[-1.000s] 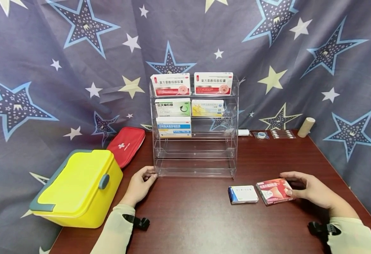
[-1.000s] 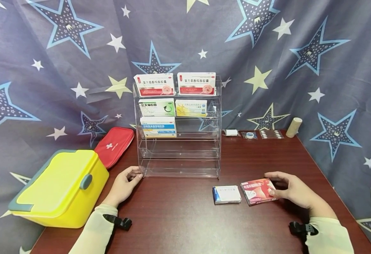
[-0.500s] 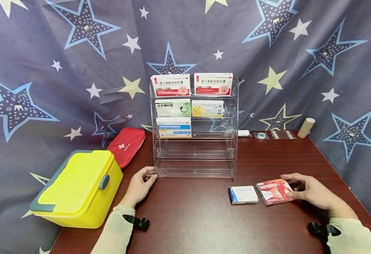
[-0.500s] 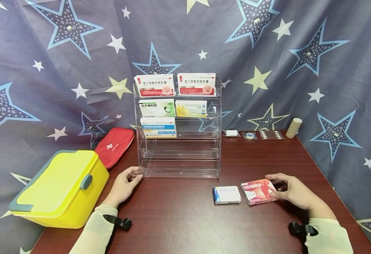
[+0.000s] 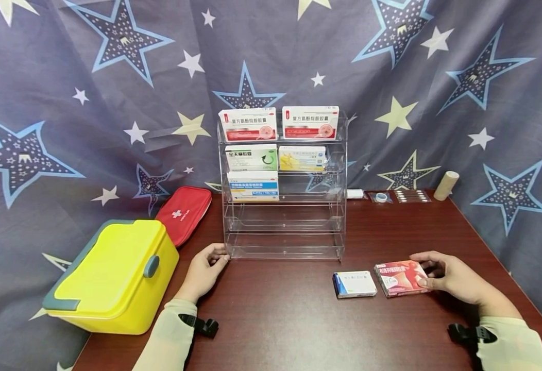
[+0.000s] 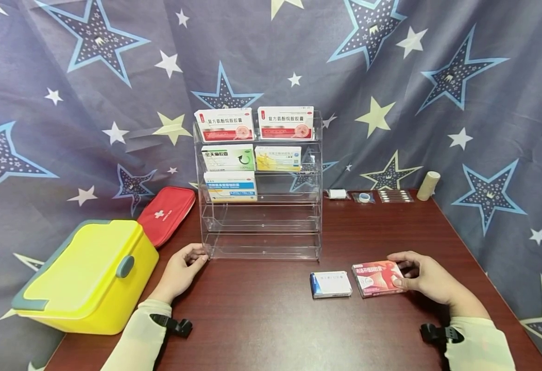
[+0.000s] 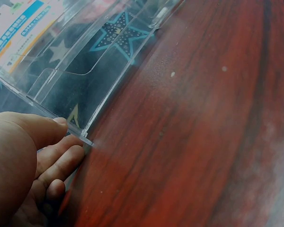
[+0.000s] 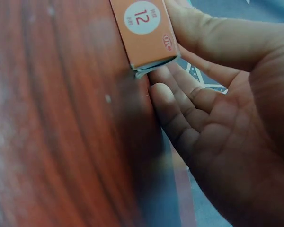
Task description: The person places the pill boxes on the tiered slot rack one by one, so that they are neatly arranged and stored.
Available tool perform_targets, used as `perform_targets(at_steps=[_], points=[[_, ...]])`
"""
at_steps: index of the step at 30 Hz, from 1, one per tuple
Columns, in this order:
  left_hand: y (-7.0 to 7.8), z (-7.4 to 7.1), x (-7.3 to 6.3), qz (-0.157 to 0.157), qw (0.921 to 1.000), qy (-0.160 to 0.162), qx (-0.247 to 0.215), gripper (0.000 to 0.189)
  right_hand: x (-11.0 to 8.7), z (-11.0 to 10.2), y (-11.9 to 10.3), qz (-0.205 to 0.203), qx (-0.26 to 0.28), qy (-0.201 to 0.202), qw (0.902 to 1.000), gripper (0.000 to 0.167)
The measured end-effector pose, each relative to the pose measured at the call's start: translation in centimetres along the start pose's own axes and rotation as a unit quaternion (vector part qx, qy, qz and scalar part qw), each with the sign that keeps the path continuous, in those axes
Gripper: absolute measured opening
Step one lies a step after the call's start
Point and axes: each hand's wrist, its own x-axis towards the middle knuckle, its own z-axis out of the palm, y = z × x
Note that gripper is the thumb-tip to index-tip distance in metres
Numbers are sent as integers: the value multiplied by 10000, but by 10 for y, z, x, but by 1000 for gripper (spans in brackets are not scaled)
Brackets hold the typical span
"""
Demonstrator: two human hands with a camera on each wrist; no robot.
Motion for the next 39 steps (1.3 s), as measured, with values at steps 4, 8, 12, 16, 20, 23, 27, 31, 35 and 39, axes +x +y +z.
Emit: perform_targets(at_steps=[4, 8, 12, 16, 20, 23, 27, 31, 35, 39], points=[[0, 0, 0, 18, 10000, 9, 13, 24, 0, 0, 0, 45, -22, 40, 10000, 59], [0, 0, 0, 29, 10000, 13, 25, 23, 0, 0, 0, 187, 93, 90, 9997, 56], [0, 0, 0, 22, 10000, 8, 14, 23, 0, -1, 1, 372, 370, 113, 9986, 53], [1, -1, 0, 28, 10000, 12, -5, 23, 0, -1, 1, 520, 594, 182, 9967, 50], [2, -1, 0, 66, 10000, 31, -7, 22, 0, -2, 2, 617, 712, 279, 9952, 46], [2, -2, -1, 90, 10000, 32, -10, 22, -2, -3, 2, 661, 698, 415, 9945, 41], [2, -1, -1, 105, 9999, 19, -8, 23, -5, -7, 0, 614, 476, 679, 9947, 33], [3, -1, -1, 94, 10000, 28, -6, 23, -8, -11, -1, 557, 439, 862, 9938, 28], [4, -1, -1, 67, 10000, 23, -33, 23, -11, -14, 0, 474, 703, 956, 9918, 25], [3, 0, -1, 46, 10000, 1, -50, 23, -13, -16, 1, 503, 661, 1078, 9907, 23]])
